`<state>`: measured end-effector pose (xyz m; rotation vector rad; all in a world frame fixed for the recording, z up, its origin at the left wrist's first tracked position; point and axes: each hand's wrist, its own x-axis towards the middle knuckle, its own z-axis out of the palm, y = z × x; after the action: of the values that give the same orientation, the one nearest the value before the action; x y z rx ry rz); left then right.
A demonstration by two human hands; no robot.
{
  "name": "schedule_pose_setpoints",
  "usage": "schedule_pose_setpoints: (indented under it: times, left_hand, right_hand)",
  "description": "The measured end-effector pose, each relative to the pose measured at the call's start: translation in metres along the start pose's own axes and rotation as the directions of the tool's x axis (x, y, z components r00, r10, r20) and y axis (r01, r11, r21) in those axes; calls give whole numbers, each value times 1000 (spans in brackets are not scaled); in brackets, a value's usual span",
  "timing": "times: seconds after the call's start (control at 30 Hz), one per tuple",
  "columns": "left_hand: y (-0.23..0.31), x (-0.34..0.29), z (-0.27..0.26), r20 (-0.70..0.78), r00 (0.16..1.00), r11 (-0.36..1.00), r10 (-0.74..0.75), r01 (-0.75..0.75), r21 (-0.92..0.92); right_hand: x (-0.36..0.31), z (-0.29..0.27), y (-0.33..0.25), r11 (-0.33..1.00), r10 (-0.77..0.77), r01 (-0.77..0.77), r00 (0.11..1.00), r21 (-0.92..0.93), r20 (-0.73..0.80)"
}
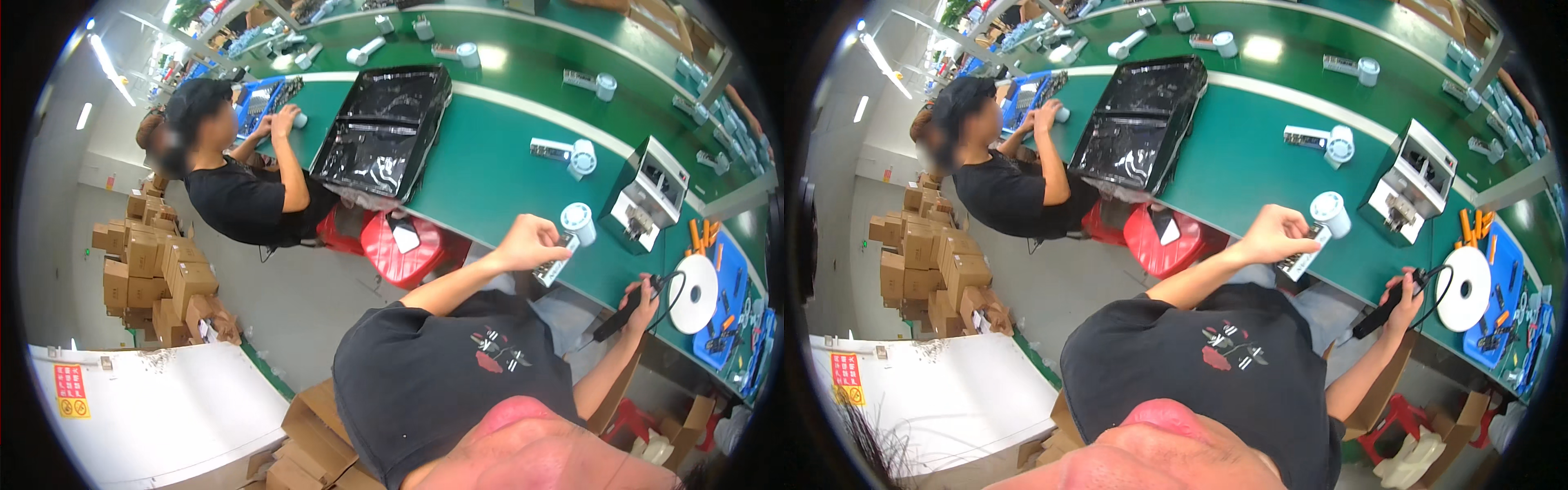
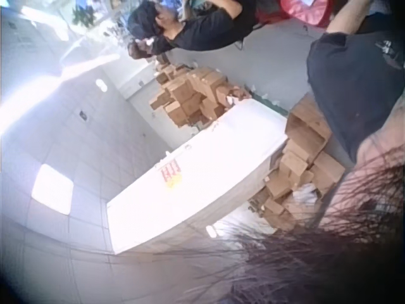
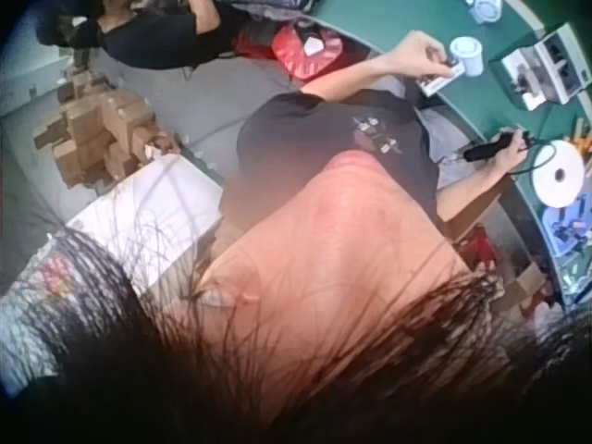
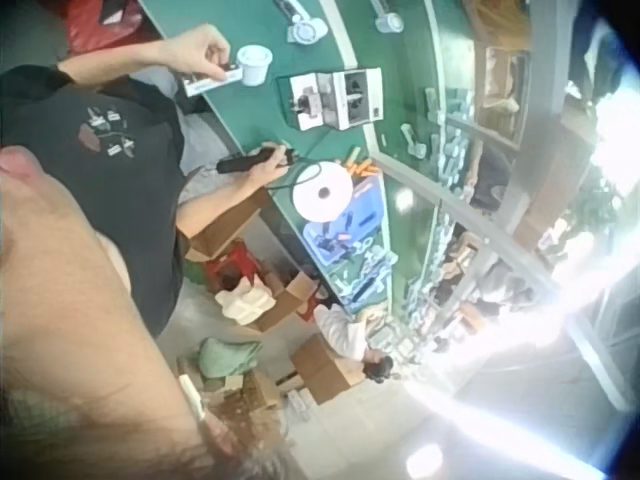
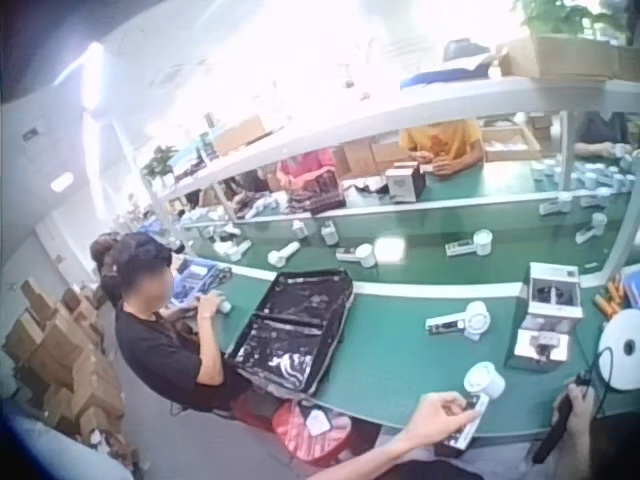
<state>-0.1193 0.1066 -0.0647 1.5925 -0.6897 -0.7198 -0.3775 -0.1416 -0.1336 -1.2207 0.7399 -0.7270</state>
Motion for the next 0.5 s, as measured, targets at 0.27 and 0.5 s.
schedule_pose_setpoints:
  times: [0.27,0.5]
  left_hand:
    - [-48,11,63,-125,914,878,385,-321,355]
    - [-39,17,70,-45,959,914,281,-253,317]
  right_hand:
    - [-1,16,-16,994,-3,-2,999,-107,-45]
    - [-8,19,-20,997,21,-27,995,-67,-98]
